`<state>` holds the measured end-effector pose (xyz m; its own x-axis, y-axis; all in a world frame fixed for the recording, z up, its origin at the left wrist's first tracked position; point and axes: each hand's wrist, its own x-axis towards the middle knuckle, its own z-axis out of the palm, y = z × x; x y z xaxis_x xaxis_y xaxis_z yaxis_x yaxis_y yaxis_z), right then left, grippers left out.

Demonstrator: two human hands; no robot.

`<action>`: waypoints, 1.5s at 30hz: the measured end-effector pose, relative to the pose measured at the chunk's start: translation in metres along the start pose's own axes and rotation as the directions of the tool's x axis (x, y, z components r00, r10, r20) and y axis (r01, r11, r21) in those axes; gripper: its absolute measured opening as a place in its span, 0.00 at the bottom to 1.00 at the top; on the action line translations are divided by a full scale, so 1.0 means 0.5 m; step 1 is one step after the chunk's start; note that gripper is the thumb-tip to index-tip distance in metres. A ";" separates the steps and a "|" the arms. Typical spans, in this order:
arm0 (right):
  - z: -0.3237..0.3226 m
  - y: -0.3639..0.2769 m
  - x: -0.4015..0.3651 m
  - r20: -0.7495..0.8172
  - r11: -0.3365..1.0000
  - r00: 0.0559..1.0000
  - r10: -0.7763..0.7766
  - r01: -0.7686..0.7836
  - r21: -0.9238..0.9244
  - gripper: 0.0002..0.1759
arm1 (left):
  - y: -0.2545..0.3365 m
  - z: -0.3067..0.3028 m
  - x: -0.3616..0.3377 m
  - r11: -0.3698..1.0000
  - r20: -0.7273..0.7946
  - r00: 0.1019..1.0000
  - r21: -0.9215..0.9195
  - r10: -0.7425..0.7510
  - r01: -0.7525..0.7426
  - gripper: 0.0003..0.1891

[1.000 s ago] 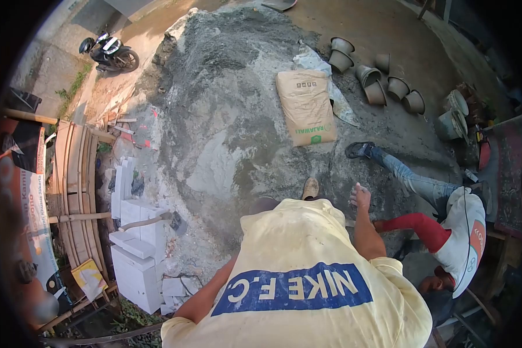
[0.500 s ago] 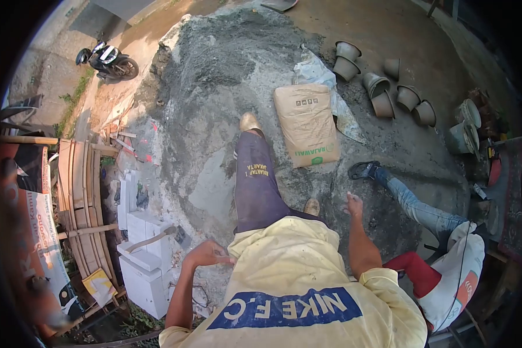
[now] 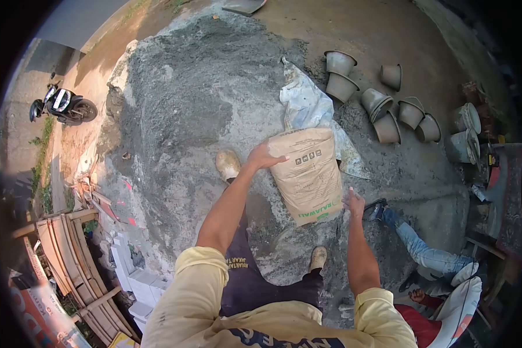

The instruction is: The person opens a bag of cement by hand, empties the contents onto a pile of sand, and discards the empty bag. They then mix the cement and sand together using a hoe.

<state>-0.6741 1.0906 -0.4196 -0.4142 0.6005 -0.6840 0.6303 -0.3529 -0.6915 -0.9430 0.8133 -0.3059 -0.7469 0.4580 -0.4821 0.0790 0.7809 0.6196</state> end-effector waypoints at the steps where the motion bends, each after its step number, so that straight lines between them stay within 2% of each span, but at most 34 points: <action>1: 0.048 -0.018 0.058 0.012 0.994 0.999 -0.038 0.039 -0.104 0.24 | -0.022 0.025 0.066 1.000 0.016 1.000 -0.020 0.005 -0.004 0.54; 3: 0.146 -0.076 0.170 -0.033 0.902 0.976 -0.216 0.187 -0.389 0.23 | -0.070 0.077 0.184 0.968 0.103 0.994 0.252 -0.036 0.008 0.57; 5: 0.235 -0.132 0.256 -0.033 0.784 0.893 -0.449 0.376 -0.494 0.25 | -0.111 0.116 0.266 0.958 0.091 0.995 0.286 -0.029 0.001 0.57; 7: 0.304 -0.164 0.338 -0.057 0.749 0.866 -0.496 0.394 -0.532 0.29 | -0.145 0.145 0.333 0.948 0.070 0.997 0.317 -0.024 0.000 0.57; 8: 0.331 -0.175 0.363 -0.066 0.749 0.868 -0.492 0.383 -0.540 0.29 | -0.162 0.153 0.360 0.958 0.137 0.990 0.286 -0.036 -0.004 0.57; 10: 0.370 -0.183 0.415 -0.226 0.813 0.883 -0.411 0.243 -0.528 0.33 | -0.181 0.170 0.406 0.967 0.218 0.975 0.255 -0.033 -0.025 0.57; 12: 0.391 -0.170 0.463 -0.258 0.816 0.893 -0.369 0.178 -0.550 0.36 | -0.197 0.189 0.416 0.973 0.316 0.946 0.229 -0.064 -0.011 0.59; 14: 0.408 -0.157 0.478 -0.286 0.818 0.902 -0.323 0.114 -0.564 0.39 | -0.199 0.197 0.410 0.986 0.320 0.945 0.168 -0.064 0.010 0.59; 15: 0.417 -0.174 0.463 -0.268 0.813 0.915 -0.302 0.100 -0.574 0.40 | -0.204 0.202 0.407 0.994 0.312 0.948 0.103 -0.069 0.039 0.58; 17: 0.412 -0.179 0.481 -0.263 0.814 0.924 -0.279 0.082 -0.575 0.40 | -0.218 0.217 0.416 0.995 0.289 0.955 0.098 -0.060 0.033 0.57; 19: 0.382 -0.182 0.527 -0.034 0.909 0.995 -0.092 0.070 -0.412 0.38 | -0.214 0.221 0.416 0.995 0.273 0.961 0.098 -0.050 0.024 0.57; 20: 0.385 -0.176 0.544 -0.043 0.913 0.996 -0.081 0.057 -0.404 0.38 | -0.206 0.221 0.410 0.993 0.198 0.977 0.100 -0.076 0.057 0.56; 21: 0.383 -0.164 0.547 -0.080 0.911 0.991 -0.112 0.070 -0.405 0.37 | -0.199 0.224 0.389 0.990 0.137 0.984 0.103 -0.112 0.098 0.54; 22: 0.379 -0.142 0.539 -0.112 0.907 0.986 -0.126 0.069 -0.416 0.36 | -0.192 0.226 0.366 0.987 0.174 0.975 0.115 -0.135 0.116 0.54; 24: 0.375 -0.143 0.507 -0.075 0.893 0.970 -0.233 0.183 -0.410 0.34 | -0.188 0.235 0.336 0.968 0.025 0.985 0.192 -0.172 0.164 0.50; 25: 0.375 -0.137 0.496 -0.104 0.892 0.965 -0.240 0.177 -0.415 0.32 | -0.201 0.250 0.303 0.964 0.049 0.980 0.199 -0.191 0.178 0.50; 27: 0.376 -0.123 0.457 -0.071 0.860 0.935 -0.348 0.288 -0.421 0.31 | -0.212 0.264 0.244 0.980 -0.105 0.977 0.048 -0.187 0.193 0.43; 28: 0.383 -0.122 0.422 -0.077 0.864 0.937 -0.340 0.279 -0.419 0.31 | -0.215 0.270 0.205 0.980 -0.097 0.978 0.054 -0.186 0.192 0.43; 30: 0.405 -0.108 0.346 -0.025 0.848 0.929 -0.370 0.327 -0.417 0.27 | -0.220 0.286 0.107 0.957 -0.191 0.940 0.009 -0.283 0.290 0.36; 32: 0.436 -0.077 0.263 0.035 0.743 0.867 -0.497 0.446 -0.499 0.25 | -0.250 0.324 -0.003 0.932 -0.296 0.885 -0.081 -0.360 0.352 0.29; 33: 0.457 -0.047 0.230 0.111 0.740 0.871 -0.479 0.469 -0.483 0.23 | -0.257 0.343 -0.058 0.904 -0.328 0.843 -0.178 -0.427 0.389 0.27; 34: 0.479 -0.026 0.182 0.170 0.681 0.818 -0.549 0.556 -0.476 0.22 | -0.267 0.364 -0.117 0.866 -0.348 0.796 -0.271 -0.496 0.421 0.25; 36: 0.521 0.036 0.094 0.309 0.600 0.742 -0.595 0.666 -0.444 0.22 | -0.342 0.438 -0.240 0.863 -0.455 0.737 -0.189 -0.500 0.468 0.23; 37: 0.532 0.057 0.046 0.385 0.559 0.705 -0.596 0.708 -0.431 0.17 | -0.380 0.478 -0.305 0.847 -0.443 0.722 -0.255 -0.532 0.467 0.23; 38: 0.550 0.099 0.005 0.393 0.536 0.635 -0.665 0.772 -0.342 0.17 | -0.409 0.516 -0.361 0.826 -0.431 0.705 -0.322 -0.563 0.463 0.24; 39: 0.566 0.137 -0.036 0.476 0.564 0.653 -0.589 0.754 -0.336 0.17 | -0.431 0.549 -0.406 0.827 -0.423 0.711 -0.300 -0.562 0.475 0.24; 40: 0.570 0.163 -0.075 0.551 0.578 0.640 -0.536 0.754 -0.314 0.16 | -0.448 0.574 -0.457 0.754 -0.336 0.686 -0.425 -0.646 0.502 0.25; 41: 0.580 0.198 -0.104 0.548 0.604 0.658 -0.517 0.734 -0.312 0.16 | -0.456 0.588 -0.497 0.657 -0.239 0.652 -0.539 -0.720 0.528 0.26; 42: 0.591 0.239 -0.130 0.609 0.555 0.621 -0.493 0.764 -0.330 0.17 | -0.455 0.590 -0.528 0.655 -0.231 0.647 -0.517 -0.727 0.551 0.26; 43: 0.593 0.259 -0.148 0.664 0.499 0.581 -0.471 0.796 -0.342 0.18 | -0.452 0.587 -0.550 0.418 -0.080 0.532 -0.721 -0.843 0.553 0.27; 44: 0.589 0.273 -0.152 0.654 0.507 0.590 -0.474 0.790 -0.345 0.18 | -0.450 0.589 -0.557 0.141 0.100 0.432 -0.859 -0.896 0.492 0.28; 45: 0.582 0.278 -0.147 0.690 0.502 0.548 -0.472 0.811 -0.301 0.18 | -0.464 0.584 -0.560 0.149 0.098 0.441 -0.857 -0.892 0.493 0.28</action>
<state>-0.7470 0.7882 -0.5331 -0.9780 0.0003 -0.2088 0.1778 0.5256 -0.8319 -0.5592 0.6278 -0.4955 -0.3346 -0.4533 -0.8262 -0.9224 -0.0218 0.3855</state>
